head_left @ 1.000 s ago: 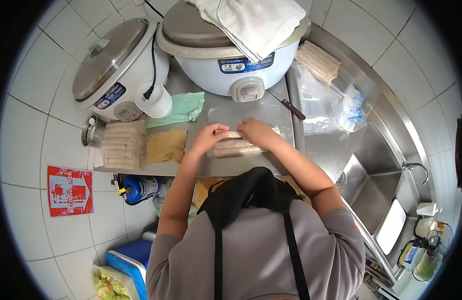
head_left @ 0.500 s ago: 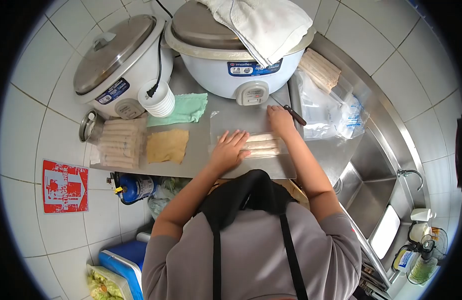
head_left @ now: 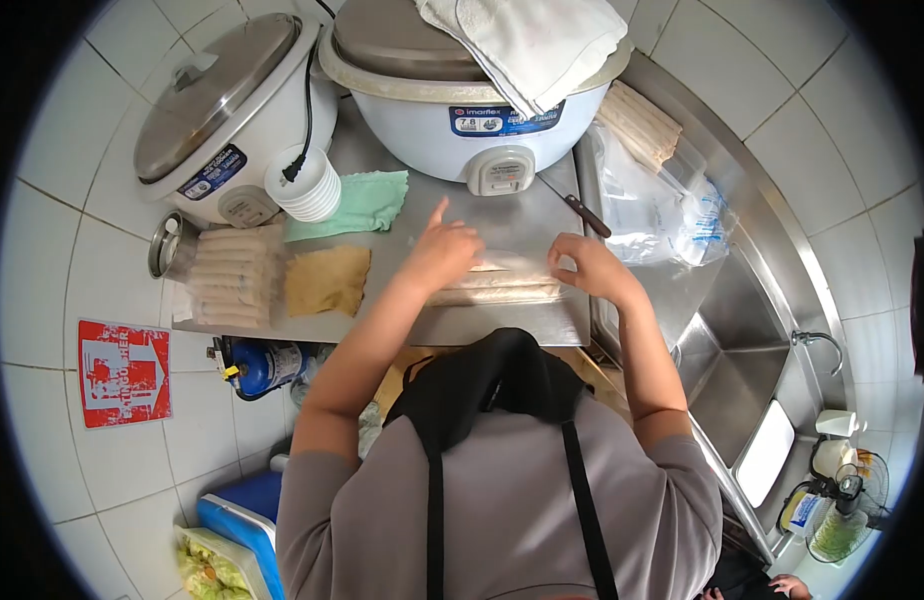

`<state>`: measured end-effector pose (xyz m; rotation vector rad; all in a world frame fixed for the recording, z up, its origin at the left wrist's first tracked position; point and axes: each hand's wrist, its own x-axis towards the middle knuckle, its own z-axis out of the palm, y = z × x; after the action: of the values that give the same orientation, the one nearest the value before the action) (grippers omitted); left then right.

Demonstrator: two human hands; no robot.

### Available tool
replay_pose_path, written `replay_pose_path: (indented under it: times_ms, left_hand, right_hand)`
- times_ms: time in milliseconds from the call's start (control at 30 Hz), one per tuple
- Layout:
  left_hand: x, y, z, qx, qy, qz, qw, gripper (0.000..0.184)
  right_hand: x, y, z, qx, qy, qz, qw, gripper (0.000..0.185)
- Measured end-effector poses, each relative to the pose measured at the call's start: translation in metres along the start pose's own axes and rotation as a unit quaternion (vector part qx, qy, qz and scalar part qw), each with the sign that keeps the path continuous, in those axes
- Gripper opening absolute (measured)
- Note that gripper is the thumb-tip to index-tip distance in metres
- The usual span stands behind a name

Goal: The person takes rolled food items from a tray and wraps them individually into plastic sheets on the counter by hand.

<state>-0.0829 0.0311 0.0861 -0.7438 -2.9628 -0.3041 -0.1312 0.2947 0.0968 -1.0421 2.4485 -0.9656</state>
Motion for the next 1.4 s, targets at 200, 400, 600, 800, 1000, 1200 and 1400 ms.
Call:
replay_pose_path:
  times_ms: [200,400,600,800,1000,1200,1400]
  left_hand:
    - [-0.032,0.025,0.030,0.013,0.173,0.028,0.984,0.004]
    - [-0.049,0.037,0.063,-0.068,0.274,0.035,0.959,0.014]
    - [-0.063,0.037,0.072,-0.093,0.294,0.053,0.950,0.016]
    - [-0.062,0.048,0.045,-0.073,0.273,-0.061,0.957,0.013]
    - [-0.032,0.022,0.060,-0.122,0.318,-0.088,0.936,0.006]
    - [-0.023,0.003,0.066,-0.154,0.319,-0.055,0.934,0.007]
    - [-0.025,0.000,0.069,-0.178,0.316,-0.039,0.931,0.010]
  right_hand:
    - [0.011,-0.052,0.028,-0.234,0.049,-0.088,0.967,0.095]
    - [0.029,-0.016,0.076,-0.244,-0.084,-0.086,0.962,0.088]
    - [0.026,-0.031,0.066,-0.202,-0.100,-0.077,0.971,0.064]
    - [0.046,-0.024,0.041,0.082,-0.242,-0.069,0.964,0.035]
    - [0.076,-0.001,0.037,0.037,-0.258,0.024,0.965,0.033]
    - [0.070,-0.016,0.031,-0.102,-0.127,-0.025,0.986,0.047]
    - [0.048,-0.022,0.075,-0.236,-0.079,-0.054,0.967,0.077]
